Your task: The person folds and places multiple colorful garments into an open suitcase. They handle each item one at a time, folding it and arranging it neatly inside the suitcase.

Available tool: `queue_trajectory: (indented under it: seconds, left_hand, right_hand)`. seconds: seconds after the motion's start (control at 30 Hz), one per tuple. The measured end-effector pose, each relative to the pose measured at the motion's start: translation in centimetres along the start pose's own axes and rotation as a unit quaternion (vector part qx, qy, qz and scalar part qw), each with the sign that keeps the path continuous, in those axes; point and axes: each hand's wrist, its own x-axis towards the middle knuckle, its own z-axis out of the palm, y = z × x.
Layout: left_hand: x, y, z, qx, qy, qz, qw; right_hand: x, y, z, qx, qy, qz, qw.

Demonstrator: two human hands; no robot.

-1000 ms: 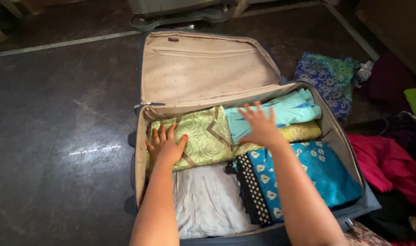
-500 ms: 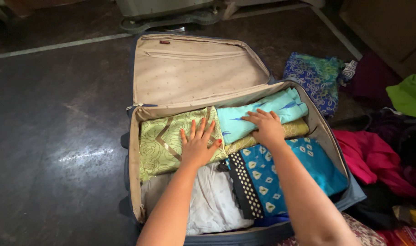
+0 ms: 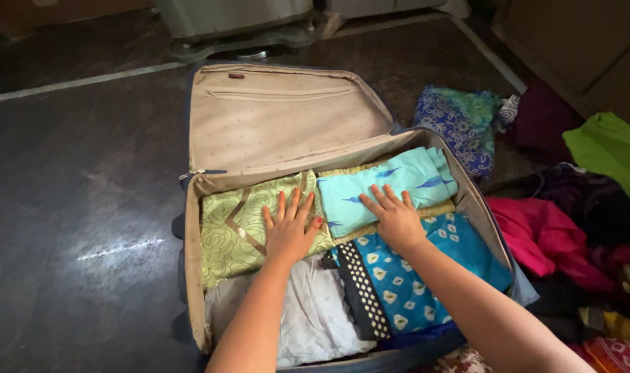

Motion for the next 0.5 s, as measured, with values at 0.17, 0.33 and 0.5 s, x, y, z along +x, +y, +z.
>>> queue_trajectory:
  seconds: [0.17, 0.33, 0.5]
  left_hand:
    - [-0.4, 1.3, -1.3, -0.022, 0.065, 0.137, 0.988]
    - [-1.6, 4.8, -1.4, -0.023, 0.038, 0.202, 0.978]
    - [-1.5, 4.8, -1.2, -0.005, 0.042, 0.192, 0.980]
  right_hand:
    - [0.4, 0.2, -1.1, 0.043, -0.028, -0.007, 0.999]
    - [0.0, -0.1, -1.2, 0.062, 0.046, -0.010, 0.997]
    - [0.0, 1.3, -0.7, 0.202, 0.058, 0.092, 0.973]
